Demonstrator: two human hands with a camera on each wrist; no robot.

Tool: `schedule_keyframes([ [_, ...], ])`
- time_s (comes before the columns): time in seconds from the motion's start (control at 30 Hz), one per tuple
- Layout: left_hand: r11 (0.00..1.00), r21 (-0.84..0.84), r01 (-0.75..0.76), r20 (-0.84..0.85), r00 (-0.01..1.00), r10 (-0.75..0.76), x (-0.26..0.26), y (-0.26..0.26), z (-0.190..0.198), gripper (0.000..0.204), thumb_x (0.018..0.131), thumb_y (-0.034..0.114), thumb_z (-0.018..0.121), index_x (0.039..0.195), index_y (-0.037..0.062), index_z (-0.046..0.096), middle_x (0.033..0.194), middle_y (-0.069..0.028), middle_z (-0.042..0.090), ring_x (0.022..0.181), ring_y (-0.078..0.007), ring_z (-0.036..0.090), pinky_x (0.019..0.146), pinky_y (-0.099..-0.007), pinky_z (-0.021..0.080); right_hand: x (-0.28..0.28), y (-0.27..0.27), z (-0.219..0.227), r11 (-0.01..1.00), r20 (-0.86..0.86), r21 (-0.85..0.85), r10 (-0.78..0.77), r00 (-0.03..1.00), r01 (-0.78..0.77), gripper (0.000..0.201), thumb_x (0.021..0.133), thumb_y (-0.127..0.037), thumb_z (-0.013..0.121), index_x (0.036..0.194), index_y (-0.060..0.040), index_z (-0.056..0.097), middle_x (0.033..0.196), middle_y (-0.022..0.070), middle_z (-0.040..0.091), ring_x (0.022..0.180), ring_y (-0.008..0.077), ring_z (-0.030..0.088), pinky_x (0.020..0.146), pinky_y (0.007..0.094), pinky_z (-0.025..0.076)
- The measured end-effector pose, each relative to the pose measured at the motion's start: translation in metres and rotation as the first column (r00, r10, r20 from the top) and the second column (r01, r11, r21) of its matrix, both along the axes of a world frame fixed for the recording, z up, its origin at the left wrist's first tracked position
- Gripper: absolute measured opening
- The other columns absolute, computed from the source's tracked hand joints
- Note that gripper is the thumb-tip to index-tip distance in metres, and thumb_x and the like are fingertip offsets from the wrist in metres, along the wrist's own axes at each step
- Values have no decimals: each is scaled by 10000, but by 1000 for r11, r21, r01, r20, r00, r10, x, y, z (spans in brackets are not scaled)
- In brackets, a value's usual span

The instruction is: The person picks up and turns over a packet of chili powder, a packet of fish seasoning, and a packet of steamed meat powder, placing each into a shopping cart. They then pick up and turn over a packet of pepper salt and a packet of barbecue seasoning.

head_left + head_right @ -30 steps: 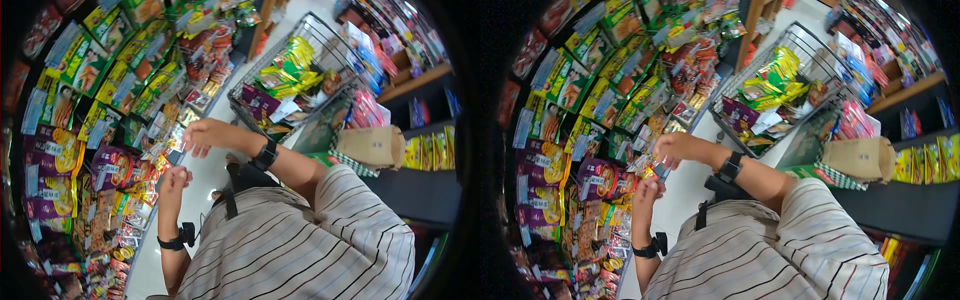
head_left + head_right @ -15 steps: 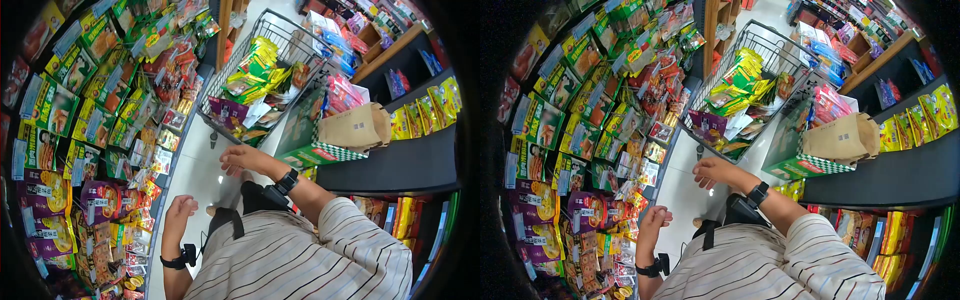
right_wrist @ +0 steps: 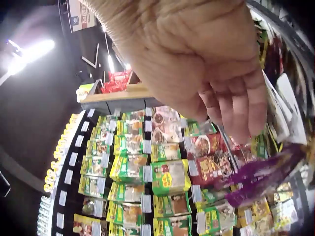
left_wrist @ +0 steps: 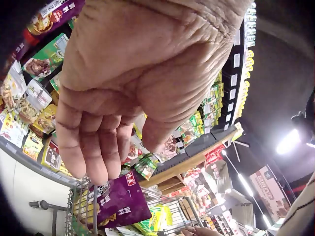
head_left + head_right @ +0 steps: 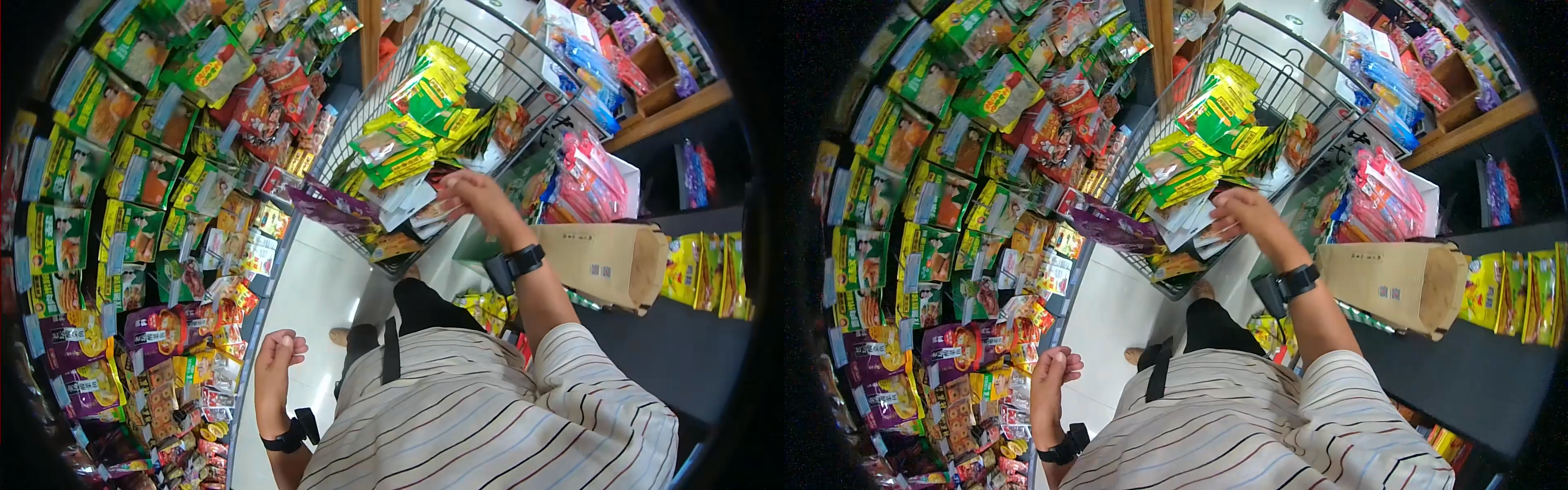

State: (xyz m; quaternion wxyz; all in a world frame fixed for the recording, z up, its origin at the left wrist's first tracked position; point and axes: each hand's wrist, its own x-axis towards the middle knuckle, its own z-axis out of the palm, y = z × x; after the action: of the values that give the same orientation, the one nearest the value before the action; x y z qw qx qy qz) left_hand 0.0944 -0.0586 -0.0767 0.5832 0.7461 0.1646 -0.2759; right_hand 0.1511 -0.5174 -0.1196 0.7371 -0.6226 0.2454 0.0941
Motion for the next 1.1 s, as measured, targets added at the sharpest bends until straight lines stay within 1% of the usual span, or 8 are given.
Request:
schedule_keyframes([
  [0.2,999,28,46,-39,998,-45,22,-70,3,314,1033,271,516,1154,-6,599,989,-113,686,900,-183,672,813,-316,540,34,-94,-16,991,42,-38,-128,991,130,237,969,-225,576,1092,-25,606,947,91,681,795,185,676,695,325,566],
  [0.4,994,55,94,-71,993,-89,39,-111,9,322,1028,273,524,1166,-9,595,1003,-113,689,925,-187,670,836,-321,532,60,-111,-28,994,26,-77,-82,996,84,274,970,-260,594,1101,-20,615,944,78,678,776,154,654,713,315,565],
  [0.5,995,55,85,-90,993,-80,42,-112,3,339,1027,290,527,1174,-7,595,1011,-108,691,927,-185,669,847,-322,521,71,-99,-34,994,41,-100,47,998,-43,279,977,-270,603,1129,-36,622,988,74,687,849,153,680,734,294,560],
  [0.7,997,57,43,-141,989,-35,52,-103,-11,347,1025,313,537,1176,8,603,1016,-101,691,957,-183,663,854,-320,515,106,-44,-42,957,-80,-110,260,962,-267,243,966,-216,593,1122,-33,626,978,45,680,831,138,685,713,271,549],
  [0.77,998,57,9,-146,989,0,52,-103,-13,346,1024,314,540,1173,9,604,1016,-99,691,956,-183,662,852,-320,515,110,-27,-59,924,-72,-123,356,932,-363,213,955,-200,588,1100,-50,635,966,6,671,823,123,682,692,256,536],
  [0.9,998,44,-39,-178,983,46,43,-95,-22,338,1020,315,549,1164,15,608,1008,-98,687,948,-187,660,848,-324,514,116,-7,-106,763,-160,-163,605,780,-625,268,972,-221,563,1161,-38,621,996,33,672,835,141,692,681,281,552],
  [1.03,994,50,-92,-216,971,101,37,-86,-31,310,1021,276,547,1168,10,609,1020,-102,689,971,-187,654,857,-321,503,117,15,-131,694,-312,-99,659,684,-713,353,987,-180,520,1295,-15,564,1051,94,658,823,189,714,668,310,589],
  [1.1,992,45,-117,-214,969,124,36,-85,-33,310,1022,278,545,1162,9,611,1019,-102,689,970,-187,654,857,-323,503,116,20,-142,669,-333,-168,653,680,-724,342,991,-138,479,1302,-21,563,1050,108,657,805,194,715,664,313,590],
])
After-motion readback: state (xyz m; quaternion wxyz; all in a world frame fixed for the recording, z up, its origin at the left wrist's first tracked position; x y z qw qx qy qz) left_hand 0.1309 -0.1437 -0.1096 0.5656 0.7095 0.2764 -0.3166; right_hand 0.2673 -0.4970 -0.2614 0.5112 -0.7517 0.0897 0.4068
